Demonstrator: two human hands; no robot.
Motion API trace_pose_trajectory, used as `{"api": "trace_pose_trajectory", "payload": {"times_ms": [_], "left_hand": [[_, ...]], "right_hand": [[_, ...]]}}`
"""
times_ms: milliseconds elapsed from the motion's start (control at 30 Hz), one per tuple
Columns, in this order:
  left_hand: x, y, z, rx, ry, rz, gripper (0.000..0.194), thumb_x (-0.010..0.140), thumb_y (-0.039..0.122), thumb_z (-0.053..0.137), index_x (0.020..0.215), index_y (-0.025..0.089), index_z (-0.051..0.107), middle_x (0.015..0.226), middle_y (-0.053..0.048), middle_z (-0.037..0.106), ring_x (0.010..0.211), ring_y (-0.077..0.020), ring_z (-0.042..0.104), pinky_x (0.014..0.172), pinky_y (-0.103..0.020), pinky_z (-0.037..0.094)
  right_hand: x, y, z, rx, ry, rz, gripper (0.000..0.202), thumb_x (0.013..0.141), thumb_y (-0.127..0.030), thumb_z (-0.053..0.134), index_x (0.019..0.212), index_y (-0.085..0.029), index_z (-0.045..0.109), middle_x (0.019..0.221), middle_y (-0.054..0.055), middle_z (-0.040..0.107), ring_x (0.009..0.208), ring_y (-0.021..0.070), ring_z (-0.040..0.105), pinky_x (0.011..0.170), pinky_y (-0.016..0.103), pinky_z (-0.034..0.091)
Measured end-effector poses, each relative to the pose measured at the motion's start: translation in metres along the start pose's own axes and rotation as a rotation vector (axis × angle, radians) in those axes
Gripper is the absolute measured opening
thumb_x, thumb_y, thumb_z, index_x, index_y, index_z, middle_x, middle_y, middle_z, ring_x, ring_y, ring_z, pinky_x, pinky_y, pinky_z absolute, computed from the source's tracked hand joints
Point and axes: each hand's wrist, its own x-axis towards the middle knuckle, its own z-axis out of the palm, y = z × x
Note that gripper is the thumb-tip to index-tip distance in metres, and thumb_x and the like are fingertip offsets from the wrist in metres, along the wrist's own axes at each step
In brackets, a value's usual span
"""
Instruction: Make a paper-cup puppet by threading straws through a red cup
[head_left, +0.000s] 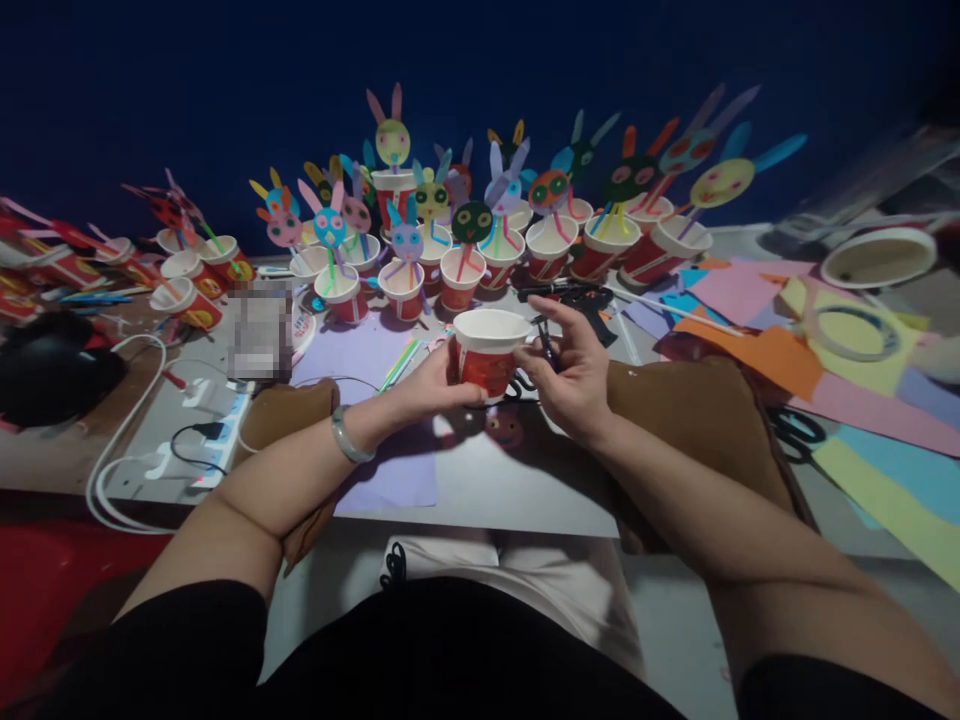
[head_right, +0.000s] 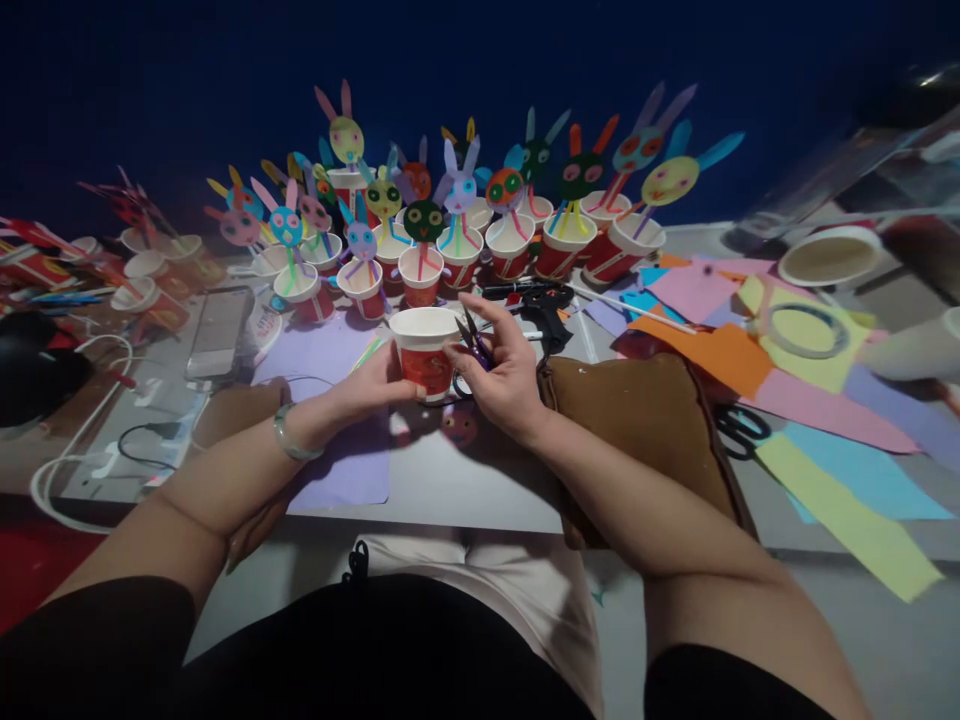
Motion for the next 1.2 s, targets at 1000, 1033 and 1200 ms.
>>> {"api": "trace_pose_trajectory", "payload": {"times_ms": [1000,1033,1200], "left_hand": [[0.001,0.002,0.01,-0.348,0.208,-0.173,0.059,0.068,0.065,0.088,0.093,0.016,0.065,0.075,-0.003,0.072,0.065,-0.0145,0.067,0.067,-0.029,0.054],[0.001,0.002,0.01,-0.343,0.212,-0.177,0.057,0.07,0.064,0.087,0.092,0.016,0.065,0.075,-0.003,0.072,0.065,-0.0146,0.067,0.067,-0.029,0.053],[-0.001,0.007,0.01,-0.333,0.171,-0.131,0.043,0.066,0.04,0.089,0.094,0.015,0.067,0.08,-0.002,0.073,0.071,-0.0141,0.067,0.074,-0.029,0.052]], "right_hand": [[0.007,-0.002,-0.016,-0.03,-0.235,0.029,0.057,0.088,-0.083,0.055,0.083,-0.027,0.067,0.053,-0.002,0.047,0.045,0.0147,0.037,0.045,0.032,0.031],[0.004,-0.004,-0.014,-0.089,-0.326,-0.033,0.053,0.078,-0.079,0.072,0.077,-0.026,0.069,0.054,-0.001,0.051,0.047,0.0151,0.041,0.047,0.033,0.031],[-0.002,-0.004,-0.01,-0.335,-0.519,-0.384,0.043,0.079,-0.067,0.078,0.07,-0.027,0.065,0.06,0.002,0.06,0.053,0.0163,0.048,0.052,0.035,0.033]]}}
